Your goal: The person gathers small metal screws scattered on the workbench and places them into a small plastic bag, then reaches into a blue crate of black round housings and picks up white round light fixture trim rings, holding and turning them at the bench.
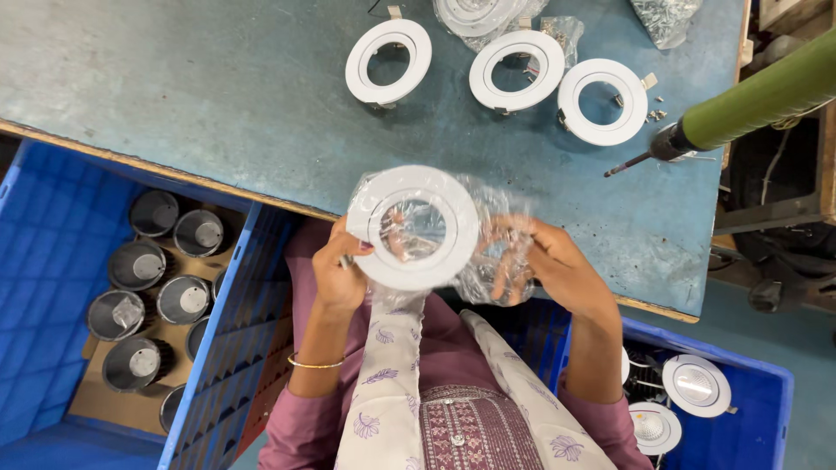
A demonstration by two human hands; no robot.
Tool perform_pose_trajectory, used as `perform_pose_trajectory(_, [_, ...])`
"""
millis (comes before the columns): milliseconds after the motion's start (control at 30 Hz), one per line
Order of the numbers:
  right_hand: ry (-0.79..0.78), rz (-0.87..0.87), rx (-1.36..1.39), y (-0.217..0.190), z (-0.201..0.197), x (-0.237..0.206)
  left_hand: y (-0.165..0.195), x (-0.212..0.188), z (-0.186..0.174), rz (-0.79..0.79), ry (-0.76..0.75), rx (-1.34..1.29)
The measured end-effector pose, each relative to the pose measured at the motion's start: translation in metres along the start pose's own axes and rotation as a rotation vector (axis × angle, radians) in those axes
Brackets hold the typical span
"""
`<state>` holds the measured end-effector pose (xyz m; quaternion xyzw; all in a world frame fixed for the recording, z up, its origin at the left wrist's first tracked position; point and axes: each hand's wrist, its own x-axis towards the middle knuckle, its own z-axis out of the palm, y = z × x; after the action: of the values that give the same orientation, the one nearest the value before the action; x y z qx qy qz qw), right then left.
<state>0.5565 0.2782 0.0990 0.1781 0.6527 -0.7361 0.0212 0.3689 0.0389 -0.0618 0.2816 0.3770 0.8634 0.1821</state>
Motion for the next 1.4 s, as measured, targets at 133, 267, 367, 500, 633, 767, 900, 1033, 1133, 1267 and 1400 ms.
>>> perform_pose_trajectory(133, [-0.138, -0.001, -0.067, 0.007, -0.002, -0.001, 0.007, -0.007, 0.003, -0.133, -0.113, -0.016])
perform_pose_trajectory(267, [0.164, 0.056, -0.014, 0.028, 0.006, 0.008, 0.036, 0.010, 0.034, -0.584, -0.046, -0.341])
perform_pose_trajectory(367, [0.339, -0.138, 0.180, 0.035, 0.008, 0.006, 0.055, 0.028, 0.059, -0.711, -0.112, -0.526])
perform_pose_trajectory(500, [0.438, -0.194, 0.259, 0.028, 0.007, 0.000, 0.058, 0.037, 0.072, -0.614, -0.135, 0.049])
perform_pose_trajectory(633, [0.421, -0.202, 0.221, 0.019, 0.013, -0.004, 0.052, 0.035, 0.066, -0.579, 0.007, 0.170])
perform_pose_trajectory(767, [0.426, -0.230, 0.173, 0.022, 0.025, -0.003, 0.055, 0.038, 0.072, -0.414, 0.079, -0.167])
perform_pose_trajectory(900, [0.378, -0.313, 0.333, 0.030, 0.024, 0.000, 0.062, 0.048, 0.080, -0.541, 0.079, -0.323])
perform_pose_trajectory(1033, [0.343, -0.301, 0.283, 0.043, 0.013, -0.004, 0.059, 0.049, 0.072, -0.818, 0.048, -0.276])
perform_pose_trajectory(1133, [0.411, -0.293, 0.297, 0.057, 0.011, -0.005, 0.048, 0.041, 0.066, -0.690, -0.149, -0.376])
perform_pose_trajectory(1267, [0.373, -0.403, 0.148, 0.071, 0.008, -0.009, 0.039, 0.033, 0.064, -0.559, -0.073, -0.376])
perform_pose_trajectory(1400, [0.354, -0.385, 0.042, 0.083, -0.002, -0.016, 0.044, 0.034, 0.061, -0.805, -0.019, -0.343])
